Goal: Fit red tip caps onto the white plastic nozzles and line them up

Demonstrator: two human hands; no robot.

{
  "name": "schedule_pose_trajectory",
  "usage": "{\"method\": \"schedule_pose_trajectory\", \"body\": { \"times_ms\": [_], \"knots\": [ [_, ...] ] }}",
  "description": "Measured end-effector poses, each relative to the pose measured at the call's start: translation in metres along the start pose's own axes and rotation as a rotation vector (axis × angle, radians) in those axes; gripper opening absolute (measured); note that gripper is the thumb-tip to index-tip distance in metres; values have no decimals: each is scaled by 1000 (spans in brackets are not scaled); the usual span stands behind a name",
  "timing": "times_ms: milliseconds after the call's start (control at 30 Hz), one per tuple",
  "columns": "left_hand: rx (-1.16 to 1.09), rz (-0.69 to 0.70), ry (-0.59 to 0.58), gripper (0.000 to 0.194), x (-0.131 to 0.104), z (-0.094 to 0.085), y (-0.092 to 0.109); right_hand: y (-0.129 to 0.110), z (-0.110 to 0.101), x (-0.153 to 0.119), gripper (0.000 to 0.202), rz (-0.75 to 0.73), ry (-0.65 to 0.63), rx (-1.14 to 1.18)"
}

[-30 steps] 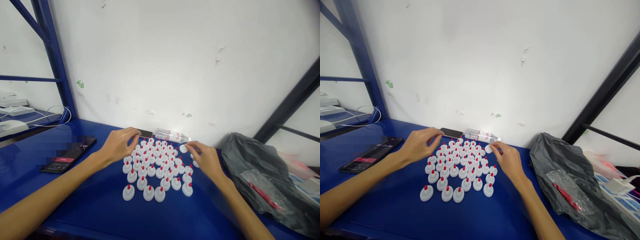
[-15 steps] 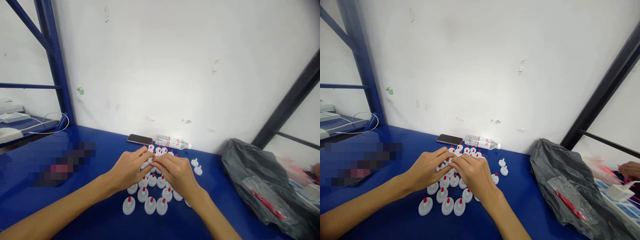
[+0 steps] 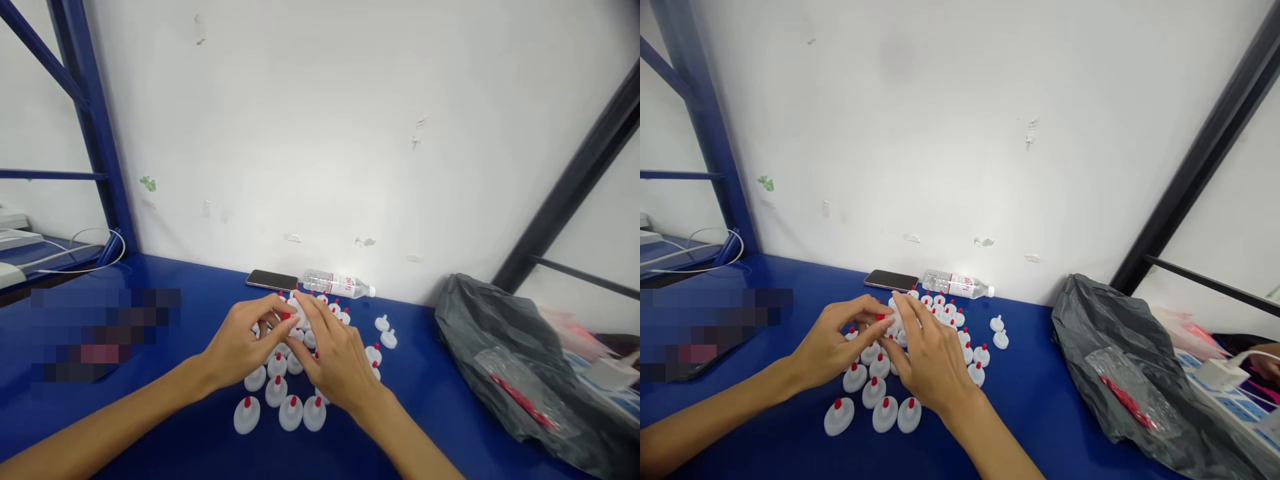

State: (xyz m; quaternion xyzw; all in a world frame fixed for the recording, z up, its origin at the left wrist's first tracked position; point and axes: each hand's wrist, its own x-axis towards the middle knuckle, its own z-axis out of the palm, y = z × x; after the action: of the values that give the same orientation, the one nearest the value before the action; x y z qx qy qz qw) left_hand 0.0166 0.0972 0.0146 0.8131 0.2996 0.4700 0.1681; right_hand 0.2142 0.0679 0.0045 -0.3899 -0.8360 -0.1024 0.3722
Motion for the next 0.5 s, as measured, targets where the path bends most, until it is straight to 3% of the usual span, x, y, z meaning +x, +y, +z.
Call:
{"method": "schedule_pose_trajectory", "body": {
  "times_ms": [167, 400, 500],
  "knots": [
    [-60, -43, -55, 19, -2, 4, 2, 3, -1, -1, 43, -24, 21, 15],
    [431, 170, -151, 32, -3, 5, -11, 11, -6, -3, 34, -93, 21, -88],
    [480, 219, -176, 36, -2, 7, -11, 11, -8, 0, 32, -135, -7, -159]
  ]
}}
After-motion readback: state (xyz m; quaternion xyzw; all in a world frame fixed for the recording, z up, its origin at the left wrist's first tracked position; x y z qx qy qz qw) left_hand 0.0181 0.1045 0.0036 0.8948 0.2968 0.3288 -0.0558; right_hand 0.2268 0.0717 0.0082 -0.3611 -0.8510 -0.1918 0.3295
